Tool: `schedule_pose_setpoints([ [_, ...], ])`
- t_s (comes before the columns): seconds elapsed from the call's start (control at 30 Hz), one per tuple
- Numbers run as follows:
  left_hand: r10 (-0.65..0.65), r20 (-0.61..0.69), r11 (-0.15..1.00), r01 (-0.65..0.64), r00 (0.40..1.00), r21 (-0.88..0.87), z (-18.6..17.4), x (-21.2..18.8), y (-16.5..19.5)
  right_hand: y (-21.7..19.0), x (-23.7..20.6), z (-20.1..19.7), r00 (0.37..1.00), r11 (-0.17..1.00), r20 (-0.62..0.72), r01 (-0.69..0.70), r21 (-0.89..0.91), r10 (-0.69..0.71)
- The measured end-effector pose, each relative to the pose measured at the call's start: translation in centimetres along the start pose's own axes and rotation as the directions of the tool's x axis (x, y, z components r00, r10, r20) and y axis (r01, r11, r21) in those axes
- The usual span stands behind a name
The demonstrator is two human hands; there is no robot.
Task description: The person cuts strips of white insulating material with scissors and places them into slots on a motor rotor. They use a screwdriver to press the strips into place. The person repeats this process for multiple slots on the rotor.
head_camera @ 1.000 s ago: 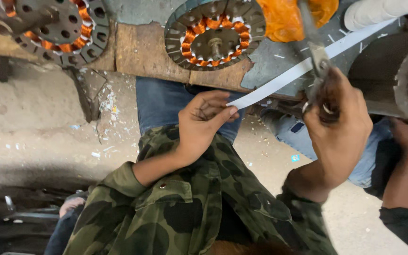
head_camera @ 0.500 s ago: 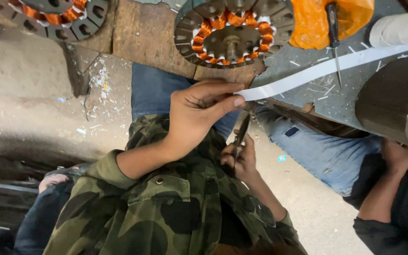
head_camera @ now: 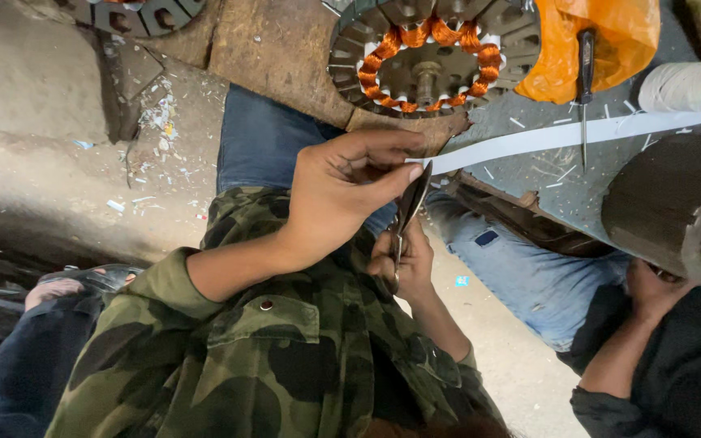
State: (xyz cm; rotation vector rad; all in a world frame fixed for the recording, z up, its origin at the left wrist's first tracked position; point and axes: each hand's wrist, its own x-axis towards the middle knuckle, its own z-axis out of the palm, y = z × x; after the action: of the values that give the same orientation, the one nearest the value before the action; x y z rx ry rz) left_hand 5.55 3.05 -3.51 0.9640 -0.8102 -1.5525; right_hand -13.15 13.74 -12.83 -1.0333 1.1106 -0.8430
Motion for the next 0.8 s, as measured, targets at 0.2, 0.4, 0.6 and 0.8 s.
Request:
schedule_pose_setpoints([
  [0.2, -0.015, 0.01, 0.999, 0.015, 1.0, -0.034, -0.1, -0.1, 0.0, 0.1, 0.1, 0.0, 0.997, 0.997, -0.037, -0.067, -0.042, 0.065],
  [0.4, -0.058, -0.001, 0.996, 0.058, 0.998, 0.066, 0.2, -0.1, 1.0, 0.7, 0.1, 0.0, 0.999, 0.997, -0.032, -0.001, 0.076, 0.003],
  [0.6, 0.068, 0.051, 0.995, -0.072, 0.996, 0.072, -0.3, -0.6, 2.0, 1.4, 0.2, -0.5, 0.988, 0.98, -0.014, 0.157, 0.123, -0.156],
  [0.8, 0.041, 0.017, 0.997, -0.042, 0.999, 0.066, -0.4, -0.4, 2.3, 1.3, 0.1, 0.0, 0.999, 0.998, -0.005, 0.048, 0.028, -0.048],
])
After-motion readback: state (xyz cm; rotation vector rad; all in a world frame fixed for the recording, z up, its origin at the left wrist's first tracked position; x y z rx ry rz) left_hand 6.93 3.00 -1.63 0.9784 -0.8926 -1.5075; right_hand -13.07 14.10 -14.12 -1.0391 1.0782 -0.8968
